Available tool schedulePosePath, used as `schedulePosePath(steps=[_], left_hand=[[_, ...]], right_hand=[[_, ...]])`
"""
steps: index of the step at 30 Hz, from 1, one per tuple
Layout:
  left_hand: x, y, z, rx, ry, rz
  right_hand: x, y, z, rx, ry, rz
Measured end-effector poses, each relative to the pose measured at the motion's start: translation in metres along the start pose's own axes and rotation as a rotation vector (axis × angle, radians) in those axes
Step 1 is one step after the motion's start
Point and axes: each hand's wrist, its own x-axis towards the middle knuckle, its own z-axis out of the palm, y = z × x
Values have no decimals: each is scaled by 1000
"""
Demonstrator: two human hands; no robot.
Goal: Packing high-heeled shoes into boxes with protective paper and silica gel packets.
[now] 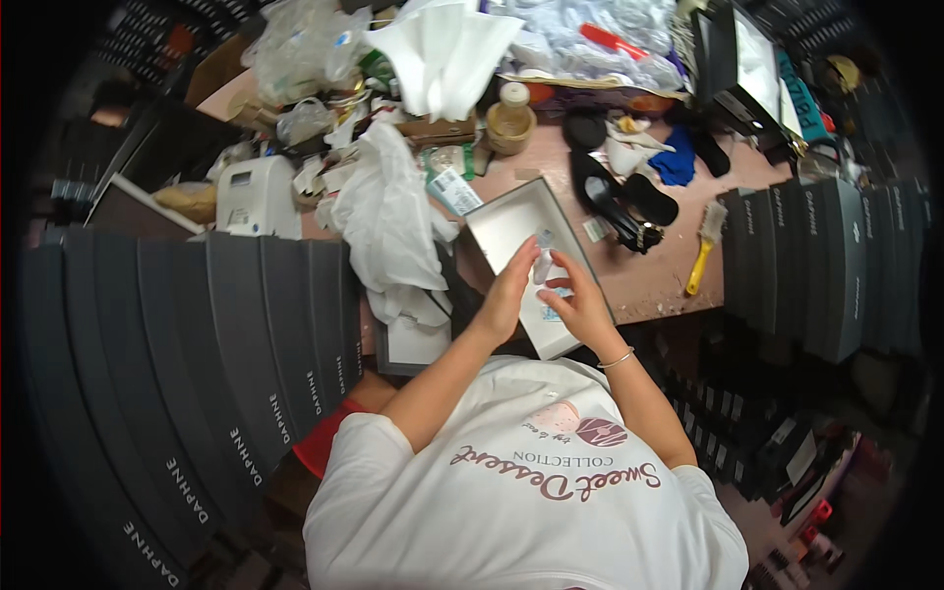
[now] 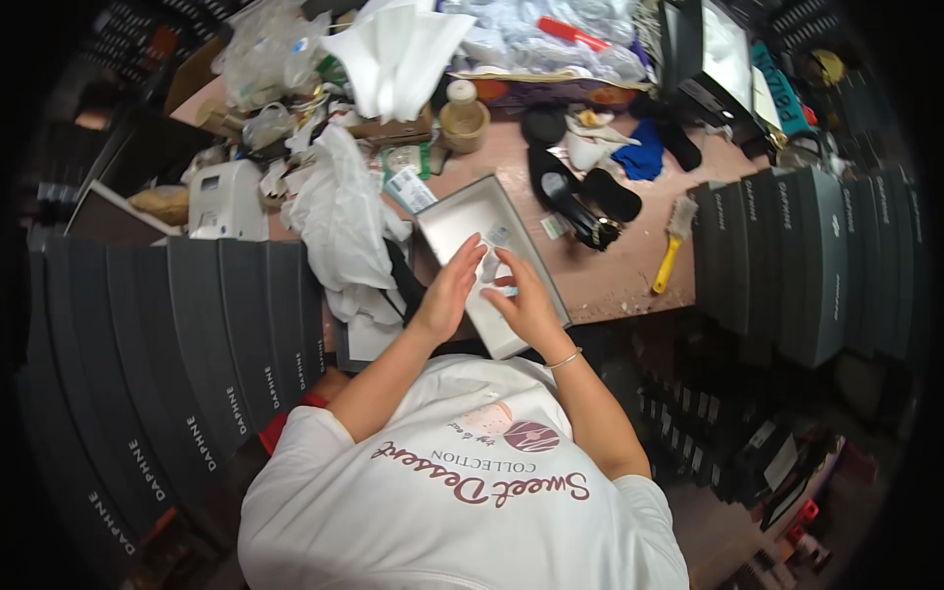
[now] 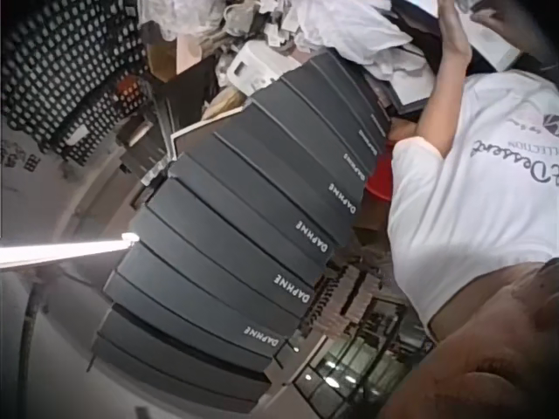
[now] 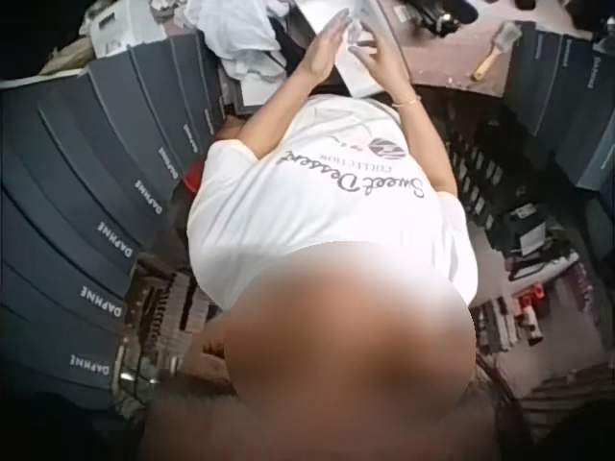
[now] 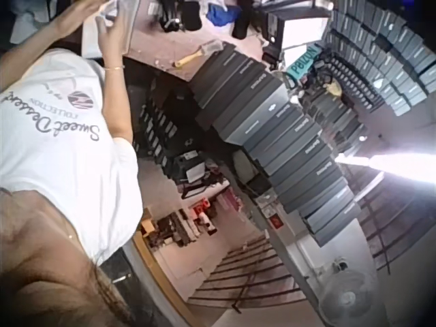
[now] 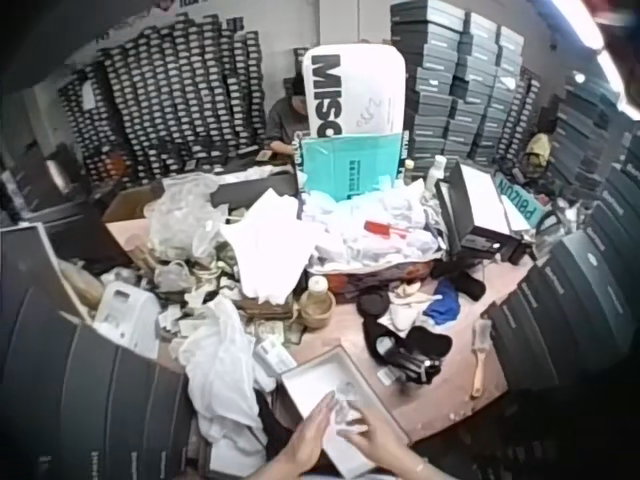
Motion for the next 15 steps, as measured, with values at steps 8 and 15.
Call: schedulePosePath(steps=[8,15], left_hand=[[12,62,-139,1649,558,577],[-18,28,-233,1440,507,151]], right_hand=[[16,-29,34,-409,-397,-477],[23,-12,101,-811,-576,-448]])
